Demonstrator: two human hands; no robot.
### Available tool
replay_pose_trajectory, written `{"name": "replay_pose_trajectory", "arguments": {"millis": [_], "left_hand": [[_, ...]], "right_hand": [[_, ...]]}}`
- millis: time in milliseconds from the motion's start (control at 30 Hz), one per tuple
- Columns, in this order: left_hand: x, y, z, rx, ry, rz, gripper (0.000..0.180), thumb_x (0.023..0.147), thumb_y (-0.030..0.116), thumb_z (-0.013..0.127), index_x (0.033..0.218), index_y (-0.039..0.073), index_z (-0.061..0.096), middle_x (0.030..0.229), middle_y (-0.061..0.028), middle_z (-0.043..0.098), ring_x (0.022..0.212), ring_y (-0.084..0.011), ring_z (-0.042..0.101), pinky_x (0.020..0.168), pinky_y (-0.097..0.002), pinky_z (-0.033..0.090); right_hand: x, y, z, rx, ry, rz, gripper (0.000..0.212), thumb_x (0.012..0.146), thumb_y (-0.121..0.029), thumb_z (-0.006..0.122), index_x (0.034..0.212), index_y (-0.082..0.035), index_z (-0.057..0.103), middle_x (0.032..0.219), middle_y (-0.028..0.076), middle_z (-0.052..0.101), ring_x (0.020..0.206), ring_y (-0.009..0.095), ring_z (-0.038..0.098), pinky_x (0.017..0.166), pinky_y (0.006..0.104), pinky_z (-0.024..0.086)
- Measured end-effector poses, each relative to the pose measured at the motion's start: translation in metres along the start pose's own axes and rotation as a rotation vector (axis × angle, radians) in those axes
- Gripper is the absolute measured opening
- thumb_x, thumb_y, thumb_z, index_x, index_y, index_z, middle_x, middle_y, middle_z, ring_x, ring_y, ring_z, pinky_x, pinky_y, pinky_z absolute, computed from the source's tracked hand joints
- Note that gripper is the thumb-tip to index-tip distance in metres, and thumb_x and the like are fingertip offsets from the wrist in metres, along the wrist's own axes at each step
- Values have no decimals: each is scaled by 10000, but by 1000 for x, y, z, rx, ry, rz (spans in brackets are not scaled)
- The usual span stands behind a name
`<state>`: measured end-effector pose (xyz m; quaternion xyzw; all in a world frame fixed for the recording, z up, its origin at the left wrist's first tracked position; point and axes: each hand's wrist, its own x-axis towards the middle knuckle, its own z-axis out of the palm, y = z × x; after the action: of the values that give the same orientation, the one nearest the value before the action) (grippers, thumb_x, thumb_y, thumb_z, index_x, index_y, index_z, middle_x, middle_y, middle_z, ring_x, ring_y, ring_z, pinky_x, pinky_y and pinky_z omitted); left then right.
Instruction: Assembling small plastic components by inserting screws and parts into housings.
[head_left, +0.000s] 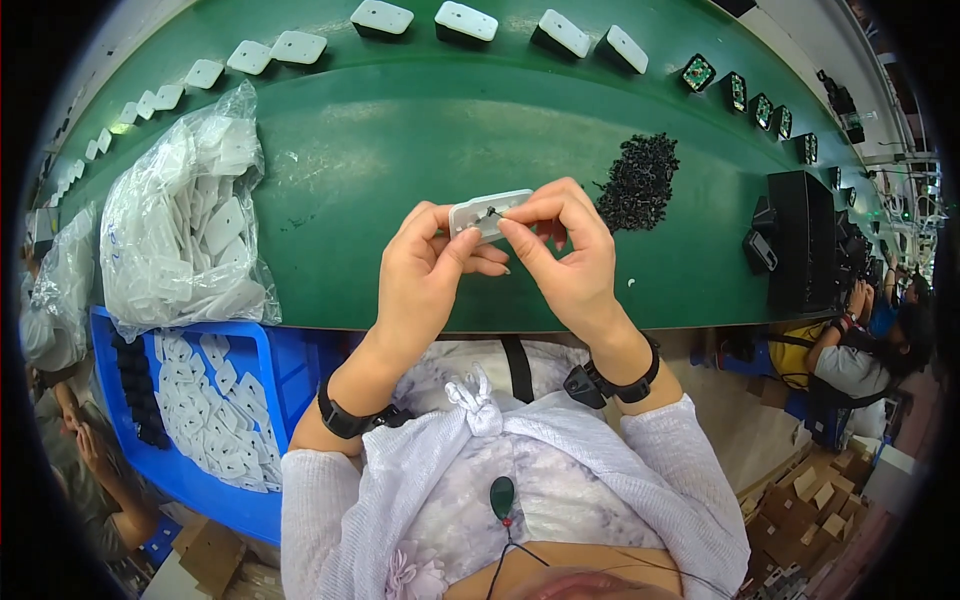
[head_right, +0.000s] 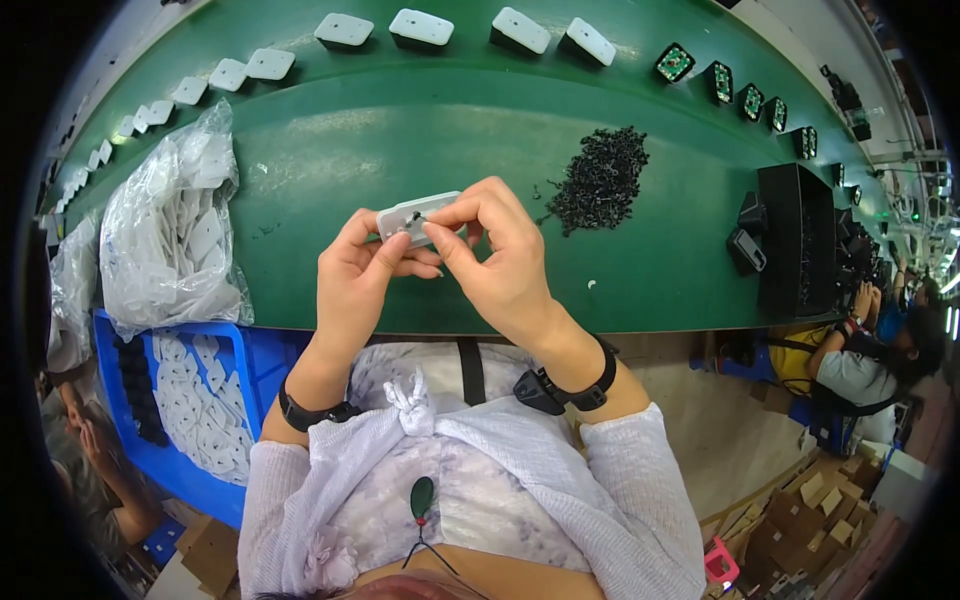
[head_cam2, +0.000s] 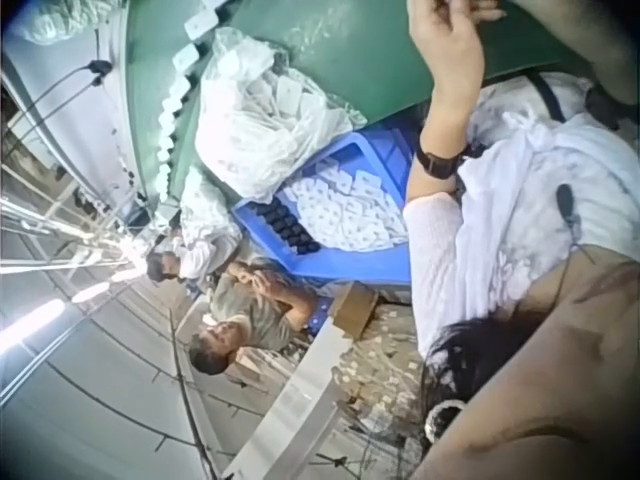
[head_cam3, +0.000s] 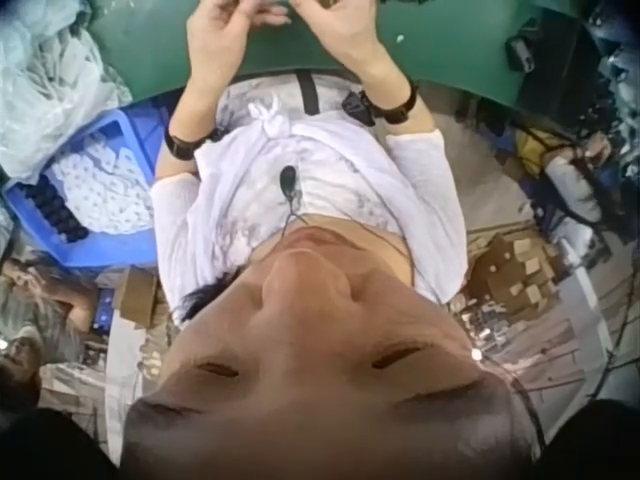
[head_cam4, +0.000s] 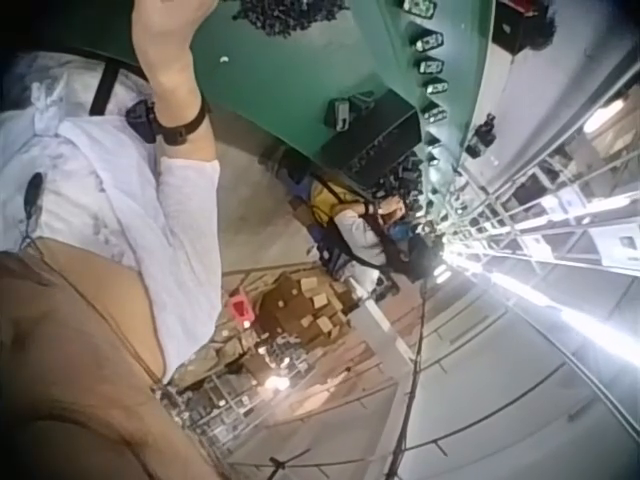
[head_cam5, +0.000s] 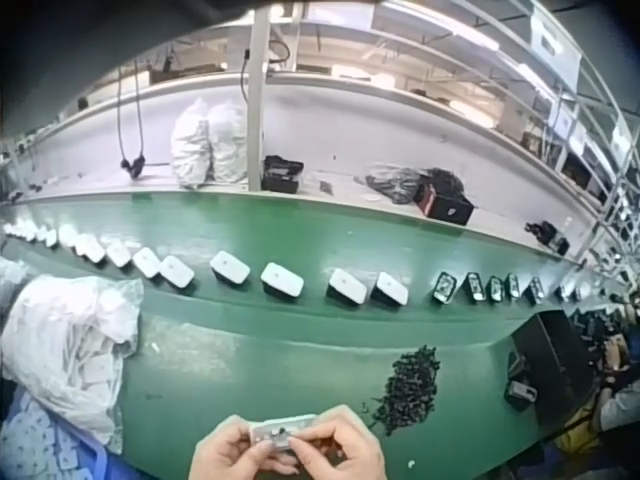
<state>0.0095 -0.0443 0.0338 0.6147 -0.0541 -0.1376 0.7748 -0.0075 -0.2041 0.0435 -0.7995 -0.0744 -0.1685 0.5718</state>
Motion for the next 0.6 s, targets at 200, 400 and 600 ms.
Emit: {"name": "replay_pose_trajectory", "arguments": {"millis": [200, 400, 600], "left_hand": [[-5, 2, 0, -167, 18, -84, 117, 951, 9, 500, 1050, -43, 533, 989, -118, 623, 877, -183, 667, 818, -297, 566], [-6, -4, 4, -148, 0, 106, 72, 934, -9, 524, 953, -76, 545, 976, -97, 569, 878, -182, 655, 805, -287, 555], [-6, -3, 1, 180, 14, 293, 61, 921, -16, 549, 910, -76, 548, 942, -90, 538, 758, -161, 638, 704, -260, 554]], "right_hand": [[-6, -2, 6, 60, -32, 75, 66, 794, -25, 697, 832, -37, 645, 809, 28, 556, 701, 109, 503, 568, 231, 379], [-10, 1, 13, 79, 9, 105, 77, 840, -63, 684, 858, -42, 612, 818, -16, 525, 697, 46, 449, 588, 196, 342], [-16, 1, 15, 96, -64, 204, 139, 846, -86, 695, 910, -57, 575, 845, -15, 505, 685, 47, 411, 601, 196, 336]]}}
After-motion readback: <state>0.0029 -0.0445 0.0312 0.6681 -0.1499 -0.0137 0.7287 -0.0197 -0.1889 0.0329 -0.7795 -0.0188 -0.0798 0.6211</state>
